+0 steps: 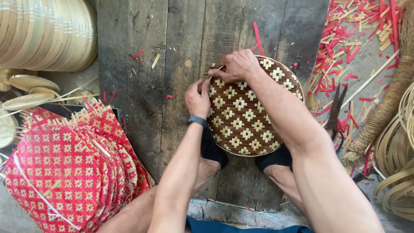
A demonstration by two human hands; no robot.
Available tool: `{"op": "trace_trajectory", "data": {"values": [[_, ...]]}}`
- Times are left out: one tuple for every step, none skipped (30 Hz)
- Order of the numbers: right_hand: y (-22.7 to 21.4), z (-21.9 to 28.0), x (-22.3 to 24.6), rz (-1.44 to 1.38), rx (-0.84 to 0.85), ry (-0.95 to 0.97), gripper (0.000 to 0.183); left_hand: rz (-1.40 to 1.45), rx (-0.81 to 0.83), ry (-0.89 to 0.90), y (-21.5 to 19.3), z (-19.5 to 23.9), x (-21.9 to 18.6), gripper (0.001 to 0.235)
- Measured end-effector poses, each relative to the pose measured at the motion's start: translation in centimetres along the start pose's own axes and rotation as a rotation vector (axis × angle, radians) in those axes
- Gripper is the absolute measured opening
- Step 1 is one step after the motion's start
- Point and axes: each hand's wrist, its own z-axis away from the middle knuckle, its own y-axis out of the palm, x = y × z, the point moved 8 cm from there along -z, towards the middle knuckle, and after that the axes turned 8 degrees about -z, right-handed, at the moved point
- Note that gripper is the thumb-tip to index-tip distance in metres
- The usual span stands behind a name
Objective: The person assembles woven baskets by placing a bamboo ring around a pre-woven base, pressing it into place, and trimming excess material with shears. The person repeats this process for multiple baskets, flipping them over and stacking finished units.
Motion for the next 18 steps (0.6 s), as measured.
{"op": "trace_trajectory", "data": {"values": [[-0.6, 0.0, 0.1, 0.046, 0.027, 0.013, 0.098, -0.089, -0.224, 0.123, -2.2, 0.8, -0.9, 0.060], [-0.9, 0.0, 0.4, 0.089, 0.056, 0.024, 0.102, -0.069, -0.080, 0.007, -1.6, 1.3, 0.4, 0.058], [-1.4, -0.1, 0.4, 0.058, 0.069, 0.044, 0.099, -0.047, 0.064, -0.108, -1.0, 2.1, 1.7, 0.056], [-1.5, -0.1, 0.6, 0.026, 0.089, 0.063, 0.096, -0.026, 0.213, -0.226, -0.2, 3.4, 3.1, 0.055], [-1.4, 0.0, 0.8, -0.006, 0.108, 0.082, 0.093, 0.026, 0.220, -0.247, 0.0, 4.0, 3.3, 0.055], [-1.5, -0.1, 1.1, -0.009, 0.117, 0.092, 0.094, 0.079, 0.225, -0.264, 0.3, 4.4, 3.6, 0.055], [-1.6, -0.1, 1.4, -0.011, 0.126, 0.102, 0.094, 0.132, 0.229, -0.281, 0.5, 4.6, 3.9, 0.056], [-1.9, 0.0, 1.4, -0.013, 0.132, 0.115, 0.095, 0.127, 0.253, -0.299, 1.1, 4.7, 4.0, 0.055], [-2.2, 0.2, 1.4, -0.005, 0.129, 0.124, 0.093, 0.121, 0.277, -0.317, 1.7, 4.6, 4.2, 0.055], [-2.4, 0.1, 1.6, -0.001, 0.126, 0.132, 0.091, 0.112, 0.303, -0.335, 2.2, 4.5, 4.6, 0.055], [-2.5, 0.0, 1.8, 0.003, 0.124, 0.140, 0.089, 0.159, 0.324, -0.354, 2.6, 4.2, 5.2, 0.055], [-2.5, 0.0, 1.8, 0.017, 0.135, 0.143, 0.090, 0.209, 0.347, -0.371, 3.1, 4.0, 5.7, 0.056], [-2.4, 0.0, 1.7, 0.032, 0.146, 0.146, 0.092, 0.259, 0.370, -0.387, 3.7, 3.8, 6.1, 0.057], [-2.2, -0.1, 1.8, 0.046, 0.159, 0.147, 0.096, 0.321, 0.419, -0.460, 4.5, 4.1, 6.9, 0.058], [-2.0, -0.2, 1.8, 0.043, 0.153, 0.139, 0.094, 0.383, 0.467, -0.534, 5.2, 4.5, 7.6, 0.059], [-1.9, -0.5, 1.8, 0.042, 0.146, 0.133, 0.092, 0.447, 0.514, -0.606, 5.9, 4.9, 8.0, 0.061], [-1.8, -0.7, 1.8, 0.040, 0.139, 0.127, 0.091, 0.471, 0.501, -0.616, 6.1, 4.8, 8.3, 0.059], [-1.6, -0.6, 1.5, 0.034, 0.133, 0.141, 0.090, 0.497, 0.493, -0.627, 6.2, 5.2, 8.3, 0.057]]}}
